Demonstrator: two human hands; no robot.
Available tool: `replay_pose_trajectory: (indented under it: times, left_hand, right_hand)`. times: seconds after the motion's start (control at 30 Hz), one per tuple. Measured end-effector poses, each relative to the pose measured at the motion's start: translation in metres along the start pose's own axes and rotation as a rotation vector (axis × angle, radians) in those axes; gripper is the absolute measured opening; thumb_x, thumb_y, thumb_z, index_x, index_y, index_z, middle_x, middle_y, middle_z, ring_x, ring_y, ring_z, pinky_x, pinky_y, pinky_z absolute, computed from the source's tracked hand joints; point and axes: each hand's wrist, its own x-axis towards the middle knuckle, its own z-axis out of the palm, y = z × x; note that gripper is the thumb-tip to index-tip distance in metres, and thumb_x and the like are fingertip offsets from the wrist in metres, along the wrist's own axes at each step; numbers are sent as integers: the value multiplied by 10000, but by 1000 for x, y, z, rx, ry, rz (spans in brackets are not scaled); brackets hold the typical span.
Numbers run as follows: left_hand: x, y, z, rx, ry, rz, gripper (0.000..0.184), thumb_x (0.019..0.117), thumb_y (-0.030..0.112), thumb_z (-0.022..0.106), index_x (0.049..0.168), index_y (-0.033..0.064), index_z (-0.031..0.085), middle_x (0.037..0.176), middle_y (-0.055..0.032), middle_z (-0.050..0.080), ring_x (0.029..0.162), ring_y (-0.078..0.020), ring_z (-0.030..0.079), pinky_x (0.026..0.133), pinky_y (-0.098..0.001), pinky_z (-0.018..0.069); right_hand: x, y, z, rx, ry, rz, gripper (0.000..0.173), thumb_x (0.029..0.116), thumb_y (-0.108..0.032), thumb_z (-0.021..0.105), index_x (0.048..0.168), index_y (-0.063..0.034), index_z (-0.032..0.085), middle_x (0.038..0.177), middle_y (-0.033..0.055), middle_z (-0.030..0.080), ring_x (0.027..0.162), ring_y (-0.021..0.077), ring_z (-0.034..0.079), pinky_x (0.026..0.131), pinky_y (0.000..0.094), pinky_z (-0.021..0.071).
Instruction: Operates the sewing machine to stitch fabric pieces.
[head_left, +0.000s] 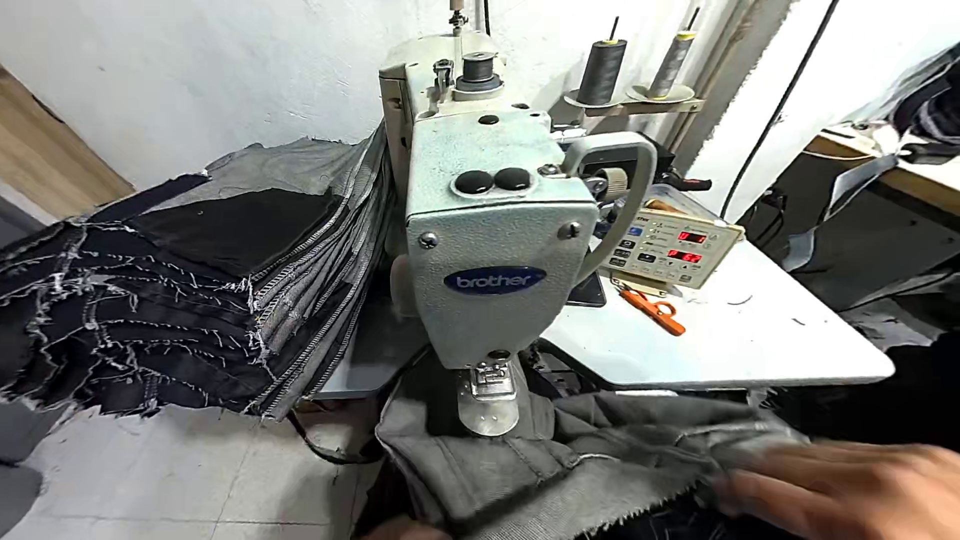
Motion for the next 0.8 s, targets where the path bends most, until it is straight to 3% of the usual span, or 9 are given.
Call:
replay_pose_trajectory:
  times: [0.13, 0.2, 0.27, 0.37, 0.43, 0.5, 0.67, 0.73, 0.8]
  left_hand:
    - [9, 9, -10, -252, 303, -39, 324, 1070, 172, 483, 1023, -107, 641, 1027, -111, 708, 1077, -6, 629, 1000, -235, 491]
    - [18, 21, -15, -290, 424, -105, 203, 1044, 113, 491, 1010, -16, 644, 942, 101, 684, 941, 142, 590, 875, -135, 503]
    - [24, 21, -19, -389, 452, -213, 190, 1042, 81, 472, 1013, 62, 658, 915, 193, 680, 893, 140, 609, 853, -149, 529]
    - [45, 1, -15, -526, 338, -498, 286, 1062, 120, 429, 1121, -61, 642, 957, 17, 700, 924, -2, 662, 920, -285, 557]
    - [78, -20, 0, -561, 339, -623, 327, 1065, 171, 449, 1173, -58, 656, 1044, -83, 712, 985, -78, 672, 949, -336, 551]
    - [124, -35, 14, -478, 406, -601, 279, 1043, 119, 493, 1170, -53, 673, 1100, -113, 705, 1048, -91, 652, 979, -307, 520]
    - [184, -124, 38, 164, 92, -490, 325, 977, 174, 640, 1177, -78, 686, 1138, -276, 697, 1111, -388, 670, 992, -553, 504]
    - [175, -91, 16, -10, -42, -574, 336, 1043, 113, 521, 1294, -92, 611, 1260, -241, 654, 1232, -282, 610, 1095, -430, 443]
    - [150, -59, 12, -283, 185, -450, 282, 1024, 73, 467, 1182, -85, 639, 1057, -111, 686, 1018, -57, 636, 949, -239, 504]
  right_hand:
    - [62, 25, 70, 214, 502, -314, 484, 934, -377, 700, 1370, -184, 617, 1458, 188, 559, 1381, 409, 502, 1105, 604, 432]
    - [86, 40, 103, 643, 469, -405, 234, 956, -299, 666, 1075, -122, 762, 1179, 49, 734, 1178, 158, 658, 1014, 395, 537]
    - [83, 30, 102, 980, 271, -398, 262, 1006, -237, 618, 893, -11, 690, 797, 9, 662, 770, -9, 600, 718, 201, 492]
    - [82, 21, 95, 1100, 185, -73, 338, 1029, -260, 550, 837, -7, 664, 693, -36, 598, 641, -16, 553, 617, 224, 470]
    - [109, 47, 110, 879, 265, 146, 441, 1024, -373, 529, 817, -12, 675, 692, 37, 604, 644, 122, 578, 624, 371, 480]
    - [142, 81, 120, 555, 436, 209, 522, 1033, -421, 516, 826, 29, 682, 657, 158, 611, 631, 326, 630, 598, 549, 495]
    - [182, 118, 126, 61, 813, 202, 461, 990, -376, 543, 744, -2, 649, 574, 159, 580, 550, 383, 652, 466, 538, 470]
    - [173, 111, 136, 120, 781, 174, 533, 1027, -418, 468, 804, 9, 695, 625, 177, 630, 601, 369, 685, 514, 537, 514]
    - [168, 107, 154, 99, 865, 112, 614, 1055, -499, 362, 735, -49, 628, 540, 125, 566, 507, 281, 641, 433, 453, 475]
